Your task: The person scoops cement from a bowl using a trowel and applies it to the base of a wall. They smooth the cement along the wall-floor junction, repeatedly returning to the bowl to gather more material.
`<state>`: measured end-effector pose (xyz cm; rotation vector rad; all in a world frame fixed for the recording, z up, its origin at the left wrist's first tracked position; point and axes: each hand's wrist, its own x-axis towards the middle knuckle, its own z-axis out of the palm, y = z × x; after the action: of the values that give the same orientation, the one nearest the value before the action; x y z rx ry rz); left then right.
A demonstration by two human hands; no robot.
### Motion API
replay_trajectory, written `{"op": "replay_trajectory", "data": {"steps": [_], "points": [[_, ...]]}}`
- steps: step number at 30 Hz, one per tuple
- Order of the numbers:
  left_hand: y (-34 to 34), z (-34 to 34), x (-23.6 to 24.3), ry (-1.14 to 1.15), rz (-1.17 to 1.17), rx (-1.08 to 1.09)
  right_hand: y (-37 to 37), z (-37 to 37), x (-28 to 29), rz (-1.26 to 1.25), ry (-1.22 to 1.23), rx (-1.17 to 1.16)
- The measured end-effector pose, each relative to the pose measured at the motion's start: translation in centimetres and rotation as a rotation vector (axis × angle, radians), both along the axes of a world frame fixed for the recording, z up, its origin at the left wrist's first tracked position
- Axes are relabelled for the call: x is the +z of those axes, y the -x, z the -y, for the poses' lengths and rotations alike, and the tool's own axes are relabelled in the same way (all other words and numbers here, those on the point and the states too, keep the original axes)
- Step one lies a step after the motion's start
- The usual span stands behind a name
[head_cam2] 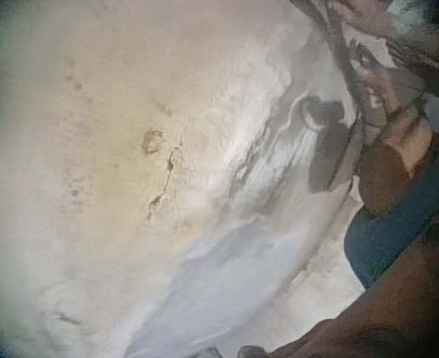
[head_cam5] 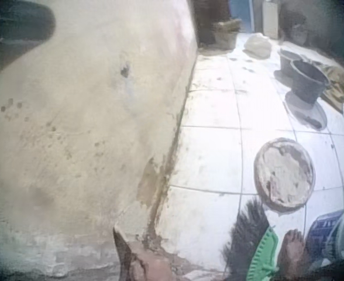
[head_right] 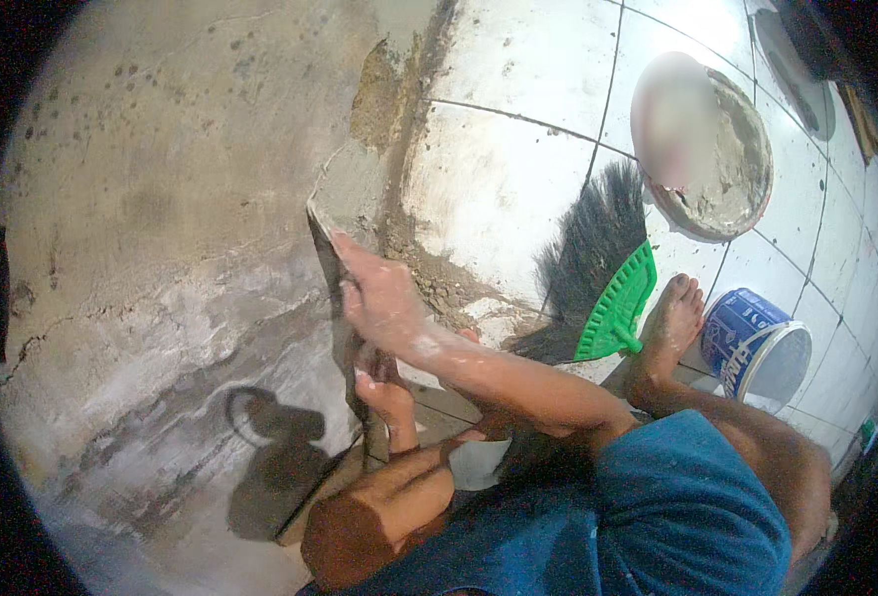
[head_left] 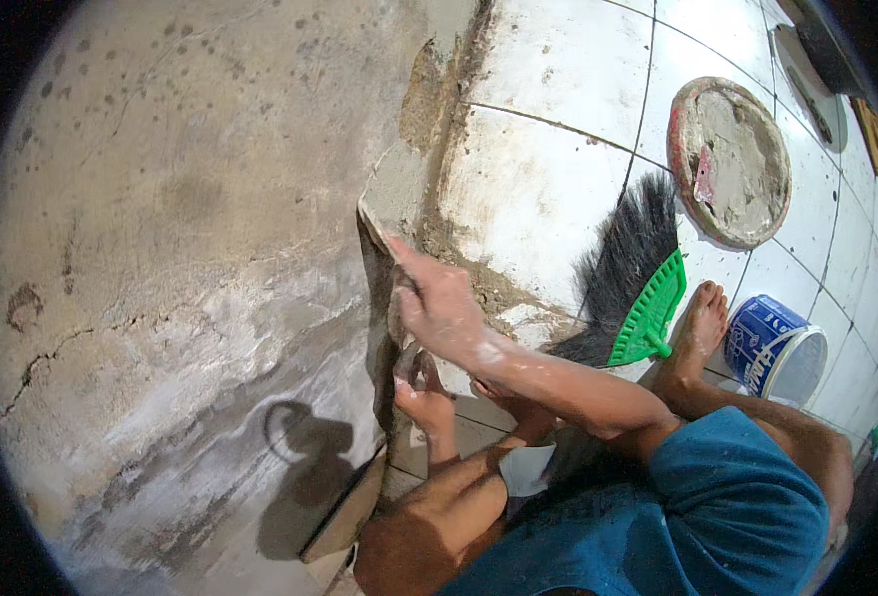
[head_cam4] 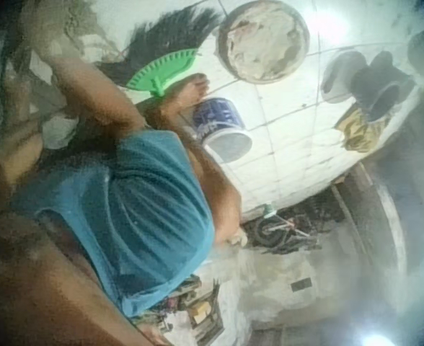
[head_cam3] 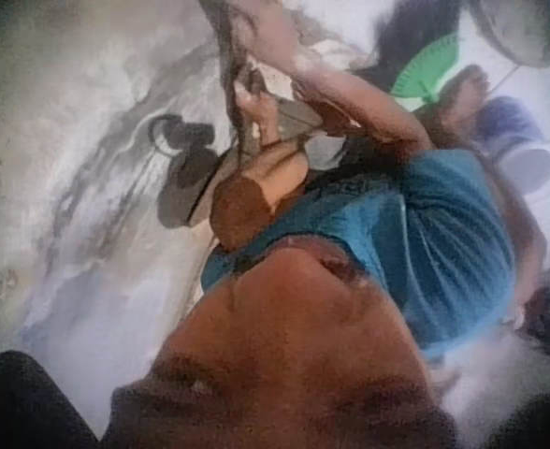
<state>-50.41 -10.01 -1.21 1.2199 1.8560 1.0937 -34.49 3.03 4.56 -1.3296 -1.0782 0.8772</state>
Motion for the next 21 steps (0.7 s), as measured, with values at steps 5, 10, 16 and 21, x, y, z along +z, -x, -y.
{"op": "replay_trajectory", "data": {"steps": [5,10,16,21], "points": [[-0.6,-0.7,1.8,0.052,-0.161,-0.03,-3.6,-5.6,-0.6,-0.16,0.116,-0.25],[-1.1,-0.3,1.2,0.086,-0.136,-0.033,1.4,-7.3,-4.3,0.151,-0.197,-0.41],[2.8,1.9,-1.9,0.02,-0.239,0.027,0.9,2.9,-4.3,0.025,-0.221,0.245],[0.2,0.4,1.5,0.01,-0.186,-0.03,-8.6,-6.3,-3.6,0.125,-0.142,-0.161]]}}
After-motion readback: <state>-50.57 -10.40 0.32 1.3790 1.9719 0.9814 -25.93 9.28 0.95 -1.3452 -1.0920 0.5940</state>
